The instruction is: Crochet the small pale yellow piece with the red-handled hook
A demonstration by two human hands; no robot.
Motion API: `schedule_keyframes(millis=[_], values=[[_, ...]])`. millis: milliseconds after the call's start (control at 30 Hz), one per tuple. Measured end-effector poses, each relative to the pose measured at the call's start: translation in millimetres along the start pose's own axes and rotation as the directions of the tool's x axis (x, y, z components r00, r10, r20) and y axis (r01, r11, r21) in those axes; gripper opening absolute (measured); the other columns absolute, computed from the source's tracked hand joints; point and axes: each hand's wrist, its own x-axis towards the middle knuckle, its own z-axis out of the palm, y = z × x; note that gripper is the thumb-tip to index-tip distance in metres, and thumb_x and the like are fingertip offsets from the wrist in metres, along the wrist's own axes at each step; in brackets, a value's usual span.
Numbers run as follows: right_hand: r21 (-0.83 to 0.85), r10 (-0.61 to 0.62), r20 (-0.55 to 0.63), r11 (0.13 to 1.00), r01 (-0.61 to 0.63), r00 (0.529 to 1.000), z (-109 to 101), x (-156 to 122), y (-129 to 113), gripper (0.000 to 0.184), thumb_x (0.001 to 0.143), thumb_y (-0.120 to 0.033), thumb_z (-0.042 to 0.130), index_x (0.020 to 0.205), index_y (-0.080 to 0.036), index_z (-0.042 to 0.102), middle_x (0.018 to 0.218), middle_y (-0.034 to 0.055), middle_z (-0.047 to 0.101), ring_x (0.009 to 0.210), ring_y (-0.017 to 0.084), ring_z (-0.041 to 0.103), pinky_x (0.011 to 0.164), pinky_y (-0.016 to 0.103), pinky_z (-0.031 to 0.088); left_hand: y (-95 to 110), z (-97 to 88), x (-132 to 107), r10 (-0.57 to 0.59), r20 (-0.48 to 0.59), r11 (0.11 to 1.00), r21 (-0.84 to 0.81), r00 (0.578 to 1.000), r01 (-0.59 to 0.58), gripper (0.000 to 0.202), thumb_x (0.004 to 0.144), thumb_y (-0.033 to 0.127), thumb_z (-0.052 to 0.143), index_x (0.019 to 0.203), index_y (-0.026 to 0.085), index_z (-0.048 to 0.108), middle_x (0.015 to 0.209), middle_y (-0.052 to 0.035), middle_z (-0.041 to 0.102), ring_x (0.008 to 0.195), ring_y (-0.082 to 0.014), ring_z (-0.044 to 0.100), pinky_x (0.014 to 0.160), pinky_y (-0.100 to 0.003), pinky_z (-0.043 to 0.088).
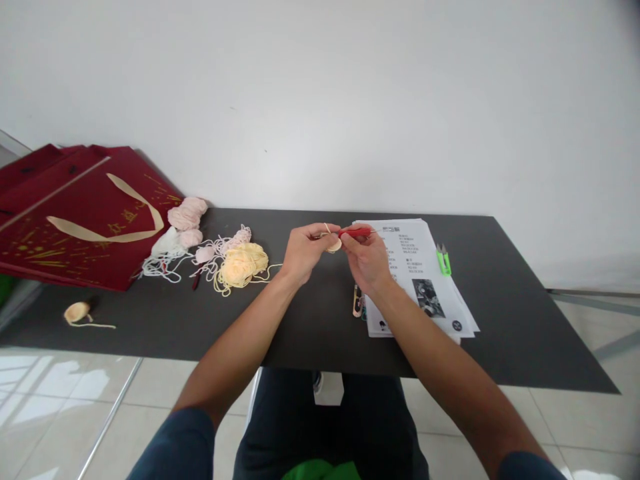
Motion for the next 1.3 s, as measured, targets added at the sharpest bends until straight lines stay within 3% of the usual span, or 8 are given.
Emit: schedule_keyframes(millis=[433, 633, 800, 933, 1067, 1133, 1200, 1300], values=[[-0.545, 0.117, 0.144, 0.838, -0.02, 0.983, -12, -30, 19, 0.044, 0.08, -0.043, 0.083, 0.122, -0.032, 0.075, 0.131, 0.0039, 0.072, 0.114, 0.024, 0.064, 0.105, 0.046, 0.049, -2, -7.4, -8, -0.038, -0.136, 0.99, -0.138, 0.99, 0.019, 0.026, 0.065, 0.025, 0.089, 0.089, 0.017, 0.083, 0.072, -0.0022, 0.075, 0.066, -0.0111, 0.063, 0.068, -0.026, 0.046], [-0.332, 0.088, 0.128, 0.943, -0.042, 0.988, -5, -31, 15, 0.015, 0.081, -0.041, 0.083, 0.086, -0.027, 0.08, 0.112, 0.0018, 0.078, 0.115, 0.023, 0.066, 0.11, 0.043, 0.047, -8, -10.8, -5, -0.041, -0.116, 0.985, -0.174, 0.992, 0.02, 0.028, 0.064, 0.028, 0.091, 0.089, 0.016, 0.083, 0.074, -0.0037, 0.076, 0.067, -0.012, 0.065, 0.07, -0.026, 0.048], [-0.254, 0.127, 0.164, 0.964, -0.082, 0.978, -5, -32, 6, 0.023, 0.085, -0.039, 0.075, 0.068, -0.024, 0.07, 0.092, 0.002, 0.078, 0.098, 0.022, 0.068, 0.097, 0.04, 0.049, -11, -16.2, 0, 0.064, -0.17, 0.995, -0.067, 0.983, -0.077, 0.027, 0.068, 0.028, 0.089, 0.092, 0.017, 0.084, 0.075, -0.0043, 0.078, 0.066, -0.0124, 0.065, 0.068, -0.026, 0.048], [-0.39, 0.06, 0.19, 0.921, 0.02, 0.98, -10, -32, -3, 0.046, 0.092, -0.046, 0.066, 0.053, -0.022, 0.058, 0.09, 0.0035, 0.078, 0.1, 0.024, 0.067, 0.096, 0.041, 0.047, -12, -22.0, 4, 0.124, -0.219, 0.991, -0.016, 0.968, -0.131, 0.025, 0.071, 0.027, 0.087, 0.094, 0.017, 0.084, 0.072, -0.0035, 0.077, 0.064, -0.0112, 0.063, 0.066, -0.025, 0.046], [-0.646, 0.019, 0.22, 0.752, 0.131, 0.975, -11, -29, -11, 0.061, 0.096, -0.051, 0.061, 0.043, -0.022, 0.053, 0.084, 0.0047, 0.076, 0.099, 0.024, 0.065, 0.095, 0.042, 0.045, -12, -25.0, 6, 0.173, -0.248, 0.984, 0.009, 0.953, -0.177, 0.024, 0.073, 0.027, 0.086, 0.095, 0.018, 0.084, 0.071, -0.0034, 0.076, 0.063, -0.0108, 0.063, 0.065, -0.024, 0.046], [-0.644, -0.009, 0.19, 0.754, 0.132, 0.982, -9, -27, -13, 0.047, 0.093, -0.051, 0.067, 0.055, -0.024, 0.066, 0.092, 0.0037, 0.076, 0.102, 0.023, 0.064, 0.096, 0.041, 0.045, -11, -24.0, 4, 0.184, -0.217, 0.982, 0.0, 0.959, -0.188, 0.024, 0.074, 0.028, 0.086, 0.097, 0.019, 0.084, 0.071, -0.0029, 0.076, 0.063, -0.011, 0.063, 0.065, -0.025, 0.047], [-0.483, -0.008, 0.136, 0.872, 0.073, 0.991, -5, -25, -14, 0.026, 0.09, -0.053, 0.072, 0.086, -0.027, 0.077, 0.1, 0.0015, 0.075, 0.097, 0.02, 0.064, 0.089, 0.038, 0.049, -11, -21.7, 1, 0.189, -0.153, 0.981, -0.006, 0.97, -0.192, 0.025, 0.075, 0.029, 0.087, 0.098, 0.02, 0.084, 0.072, -0.0021, 0.075, 0.063, -0.0108, 0.063, 0.065, -0.025, 0.047], [-0.175, 0.043, 0.122, 0.984, -0.021, 0.992, 0, -25, -12, 0.035, 0.082, -0.051, 0.082, 0.109, -0.031, 0.074, 0.089, -0.0024, 0.07, 0.079, 0.015, 0.062, 0.075, 0.032, 0.051, -9, -17.6, -6, 0.201, -0.039, 0.979, 0.037, 0.979, -0.2, 0.027, 0.076, 0.031, 0.087, 0.101, 0.021, 0.084, 0.076, -0.0014, 0.075, 0.062, -0.0094, 0.06, 0.062, -0.023, 0.046]])
